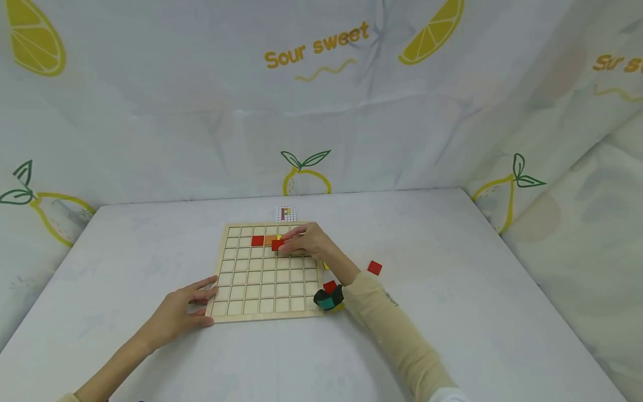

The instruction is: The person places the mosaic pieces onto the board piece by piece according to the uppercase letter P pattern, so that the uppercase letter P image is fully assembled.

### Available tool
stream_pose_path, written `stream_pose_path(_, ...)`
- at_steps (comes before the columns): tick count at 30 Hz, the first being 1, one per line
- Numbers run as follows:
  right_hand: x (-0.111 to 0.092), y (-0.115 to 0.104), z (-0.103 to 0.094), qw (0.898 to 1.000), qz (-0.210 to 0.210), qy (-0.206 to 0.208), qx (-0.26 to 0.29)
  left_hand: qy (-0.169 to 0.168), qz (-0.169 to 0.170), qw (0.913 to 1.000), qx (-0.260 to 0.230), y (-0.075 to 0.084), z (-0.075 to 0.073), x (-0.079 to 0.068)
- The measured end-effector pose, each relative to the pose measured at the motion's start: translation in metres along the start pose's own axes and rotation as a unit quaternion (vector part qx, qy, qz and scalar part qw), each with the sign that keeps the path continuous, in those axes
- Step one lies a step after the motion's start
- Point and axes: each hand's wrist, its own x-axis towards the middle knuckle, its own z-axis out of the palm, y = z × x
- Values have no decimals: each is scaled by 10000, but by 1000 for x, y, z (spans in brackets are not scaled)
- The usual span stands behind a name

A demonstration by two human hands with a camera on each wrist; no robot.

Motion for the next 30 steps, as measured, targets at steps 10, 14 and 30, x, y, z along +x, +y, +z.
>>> stream_pose_path(10, -1, 0, 13, 9887, -528, 234, -1381, -37, -16, 10000, -29, 0, 0, 0)
stream_pose_path(14, 1, 0, 19, 9831, -627, 349, -1685, -22, 50, 9999, 149, 0, 0, 0)
stream_pose_path(30, 7, 2, 42, 9417, -1263, 757, -3025, -31, 45, 9996, 270, 1, -1, 0)
